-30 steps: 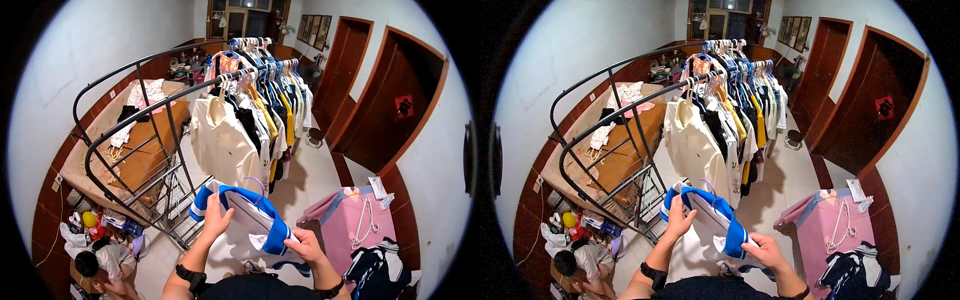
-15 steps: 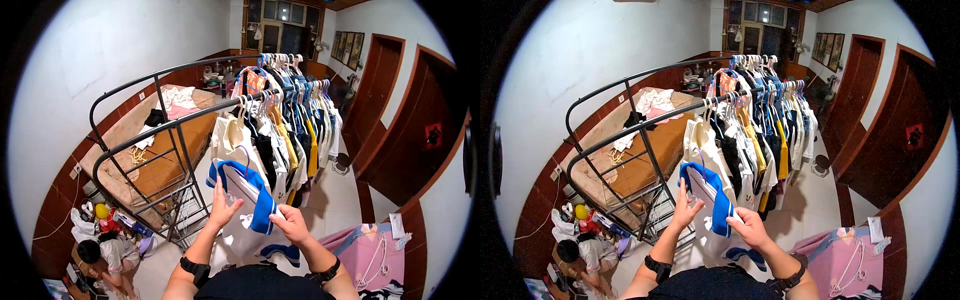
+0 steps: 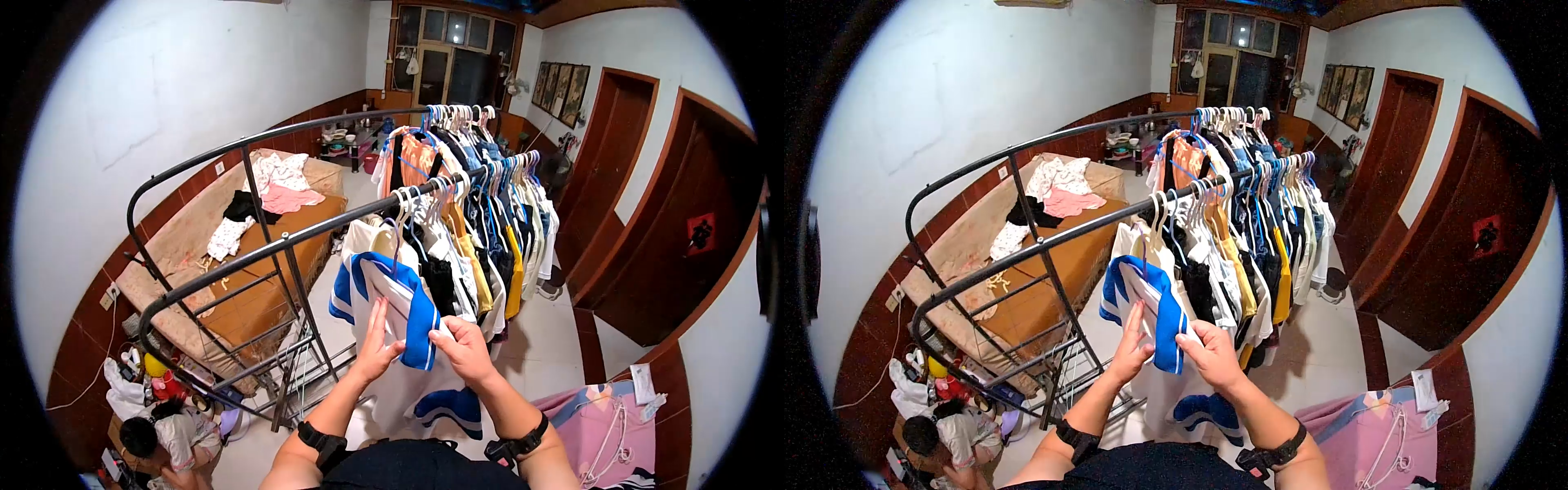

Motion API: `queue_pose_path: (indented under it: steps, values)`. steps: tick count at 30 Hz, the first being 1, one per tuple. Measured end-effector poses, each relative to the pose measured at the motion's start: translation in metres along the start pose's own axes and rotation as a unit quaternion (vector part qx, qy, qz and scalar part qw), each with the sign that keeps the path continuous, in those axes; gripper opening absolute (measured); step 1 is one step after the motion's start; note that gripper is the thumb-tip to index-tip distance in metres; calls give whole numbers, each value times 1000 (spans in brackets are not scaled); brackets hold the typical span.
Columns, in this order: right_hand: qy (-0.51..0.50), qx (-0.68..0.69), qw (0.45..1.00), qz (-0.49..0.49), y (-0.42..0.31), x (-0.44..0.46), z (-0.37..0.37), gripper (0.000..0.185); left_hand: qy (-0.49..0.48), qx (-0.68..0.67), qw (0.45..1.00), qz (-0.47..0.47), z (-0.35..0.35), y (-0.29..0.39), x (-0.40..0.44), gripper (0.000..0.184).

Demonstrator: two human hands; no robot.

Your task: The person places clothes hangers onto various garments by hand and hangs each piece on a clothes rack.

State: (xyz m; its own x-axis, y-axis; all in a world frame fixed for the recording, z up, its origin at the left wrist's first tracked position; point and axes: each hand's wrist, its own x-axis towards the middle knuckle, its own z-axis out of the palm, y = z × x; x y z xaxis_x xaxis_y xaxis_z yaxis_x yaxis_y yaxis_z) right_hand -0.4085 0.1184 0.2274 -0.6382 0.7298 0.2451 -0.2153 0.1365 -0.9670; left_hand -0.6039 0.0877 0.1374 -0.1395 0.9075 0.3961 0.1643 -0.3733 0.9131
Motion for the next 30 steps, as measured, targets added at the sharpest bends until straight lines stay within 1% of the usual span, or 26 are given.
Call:
queue_pose_path:
  steps: [3, 4, 6, 7, 8, 10, 12, 14, 16, 19, 20, 23, 24, 26, 28, 29, 30]
  values:
    - [23, -1, 1000, -13, -4, 23, 5, 11, -10, 48, 997, 61, -7, -9, 11, 116]
    - [35, 2, 999, -12, -4, 30, 8, 11, -12, 47, 997, 63, -7, -13, 13, 116]
    - [42, 9, 999, -20, -1, 44, 10, 10, -23, 176, 979, 105, -7, -17, 18, 113]
    - [51, -2, 998, -33, 3, 50, 11, 10, -27, 173, 980, 93, -7, -17, 20, 108]
    - [60, -13, 997, -45, 5, 55, 13, 9, -32, 171, 980, 93, -8, -18, 25, 108]
    - [76, -9, 996, -44, 8, 63, 14, 9, -55, 132, 988, 62, -8, -21, 35, 106]
    - [77, -42, 995, -38, 13, 71, 8, 10, -67, 140, 985, 73, -6, -30, 46, 104]
    - [80, -56, 995, -36, 14, 75, 4, 10, -93, 115, 986, 80, -3, -42, 55, 101]
    - [74, -122, 989, -36, 21, 81, -4, 13, -101, 108, 986, 81, 0, -53, 64, 100]
    - [106, -136, 985, -23, 28, 83, -9, 14, -136, 61, 986, 71, 5, -61, 78, 100]
    - [126, -141, 982, -18, 32, 84, -13, 14, -141, 55, 986, 73, 6, -63, 82, 100]
    - [138, -182, 973, -25, 36, 88, -23, 16, -163, 69, 982, 71, 14, -76, 94, 99]
    - [148, -204, 967, -31, 35, 89, -25, 18, -170, 45, 982, 67, 17, -78, 100, 99]
    - [176, -204, 962, -36, 47, 94, -36, 20, -180, 17, 982, 63, 25, -83, 109, 98]
    - [180, -224, 957, -30, 49, 98, -43, 20, -94, 10, 986, 141, 32, -85, 118, 71]
    - [183, -238, 953, -35, 50, 98, -45, 21, -143, -25, 985, 90, 29, -86, 121, 73]
    - [184, -240, 953, -34, 48, 99, -44, 21, -143, -27, 985, 89, 29, -90, 122, 73]
